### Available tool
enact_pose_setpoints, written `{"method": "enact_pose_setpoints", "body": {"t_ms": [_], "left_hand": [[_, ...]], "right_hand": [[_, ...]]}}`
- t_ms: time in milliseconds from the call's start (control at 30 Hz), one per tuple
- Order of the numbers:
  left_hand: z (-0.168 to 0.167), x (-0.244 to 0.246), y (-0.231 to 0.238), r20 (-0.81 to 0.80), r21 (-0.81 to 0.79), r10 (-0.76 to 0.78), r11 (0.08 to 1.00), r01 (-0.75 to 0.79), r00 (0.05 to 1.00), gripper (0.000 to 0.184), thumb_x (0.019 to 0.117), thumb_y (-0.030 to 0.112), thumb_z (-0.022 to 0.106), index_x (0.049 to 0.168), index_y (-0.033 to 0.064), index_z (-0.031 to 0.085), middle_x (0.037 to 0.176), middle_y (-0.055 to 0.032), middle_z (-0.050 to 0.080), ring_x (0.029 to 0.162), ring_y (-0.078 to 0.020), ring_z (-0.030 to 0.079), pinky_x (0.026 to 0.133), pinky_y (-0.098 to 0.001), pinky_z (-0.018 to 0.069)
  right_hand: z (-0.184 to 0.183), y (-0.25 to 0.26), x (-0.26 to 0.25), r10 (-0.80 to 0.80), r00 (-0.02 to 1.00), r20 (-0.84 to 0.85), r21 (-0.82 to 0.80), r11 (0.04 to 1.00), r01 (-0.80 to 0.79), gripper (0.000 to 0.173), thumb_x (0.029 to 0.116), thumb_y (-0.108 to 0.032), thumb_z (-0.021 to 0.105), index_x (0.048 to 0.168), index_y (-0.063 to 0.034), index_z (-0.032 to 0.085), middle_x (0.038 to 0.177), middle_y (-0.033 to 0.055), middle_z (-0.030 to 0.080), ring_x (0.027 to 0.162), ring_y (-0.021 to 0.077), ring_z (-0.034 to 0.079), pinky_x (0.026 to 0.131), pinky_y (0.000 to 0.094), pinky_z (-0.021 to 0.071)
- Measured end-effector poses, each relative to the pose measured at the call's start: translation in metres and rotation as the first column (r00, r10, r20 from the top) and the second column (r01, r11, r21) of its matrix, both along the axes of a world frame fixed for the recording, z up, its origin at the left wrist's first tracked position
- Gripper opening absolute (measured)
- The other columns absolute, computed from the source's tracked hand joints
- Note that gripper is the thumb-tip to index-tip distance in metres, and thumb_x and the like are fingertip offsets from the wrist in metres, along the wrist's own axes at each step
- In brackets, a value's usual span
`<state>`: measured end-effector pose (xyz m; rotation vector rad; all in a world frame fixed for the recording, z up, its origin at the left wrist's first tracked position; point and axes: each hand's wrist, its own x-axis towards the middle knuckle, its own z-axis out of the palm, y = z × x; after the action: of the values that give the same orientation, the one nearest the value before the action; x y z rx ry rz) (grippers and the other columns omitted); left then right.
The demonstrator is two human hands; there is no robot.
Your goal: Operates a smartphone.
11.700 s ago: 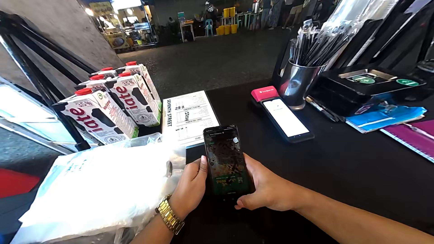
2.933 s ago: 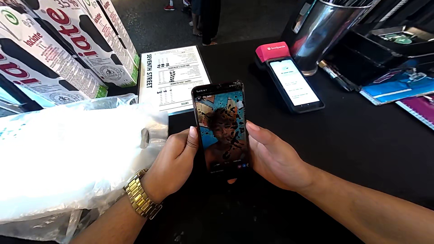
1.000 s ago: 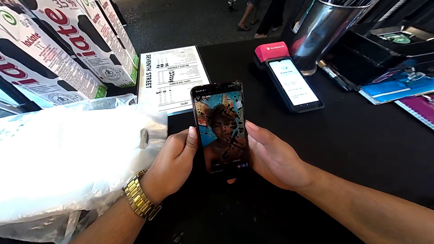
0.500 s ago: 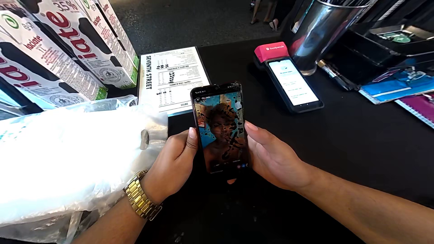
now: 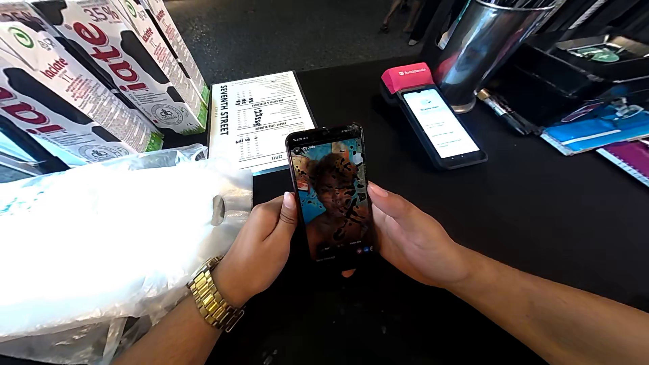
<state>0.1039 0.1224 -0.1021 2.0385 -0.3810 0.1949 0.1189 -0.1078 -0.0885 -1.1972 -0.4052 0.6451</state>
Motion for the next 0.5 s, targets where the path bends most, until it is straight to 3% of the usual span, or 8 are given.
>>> {"method": "enact_pose_setpoints", "body": {"t_ms": [267,500], "left_hand": [[0.0004,-0.0005,0.0001,-0.046,-0.001,0.012,1.0,-0.012,0.999,0.051,0.1119,0.039,0.025,0.089,0.018,0.066,0.077,0.0059,0.066,0.076,-0.0038,0.067,0.065,-0.0228,0.0563],[-0.0001,0.0002,-0.0001,-0.028,-0.031,-0.021,0.999,0.02,0.999,0.049,0.1122,0.036,0.025,0.095,0.0181,0.068,0.081,0.006,0.068,0.078,-0.0039,0.068,0.067,-0.0231,0.0582]], "right_hand": [[-0.0019,0.0001,0.0002,-0.004,1.0,-0.001,0.018,1.0,0.004,0.063,0.1002,-0.066,0.045,0.147,-0.0246,0.047,0.129,0.0152,0.064,0.109,0.0314,0.069,0.071,0.047,0.0642],[-0.0009,-0.0001,0.0004,-0.001,1.0,0.009,0.006,1.0,0.001,0.063,0.1002,-0.066,0.043,0.15,-0.0268,0.045,0.131,0.015,0.062,0.112,0.0317,0.068,0.072,0.0474,0.0642]]}}
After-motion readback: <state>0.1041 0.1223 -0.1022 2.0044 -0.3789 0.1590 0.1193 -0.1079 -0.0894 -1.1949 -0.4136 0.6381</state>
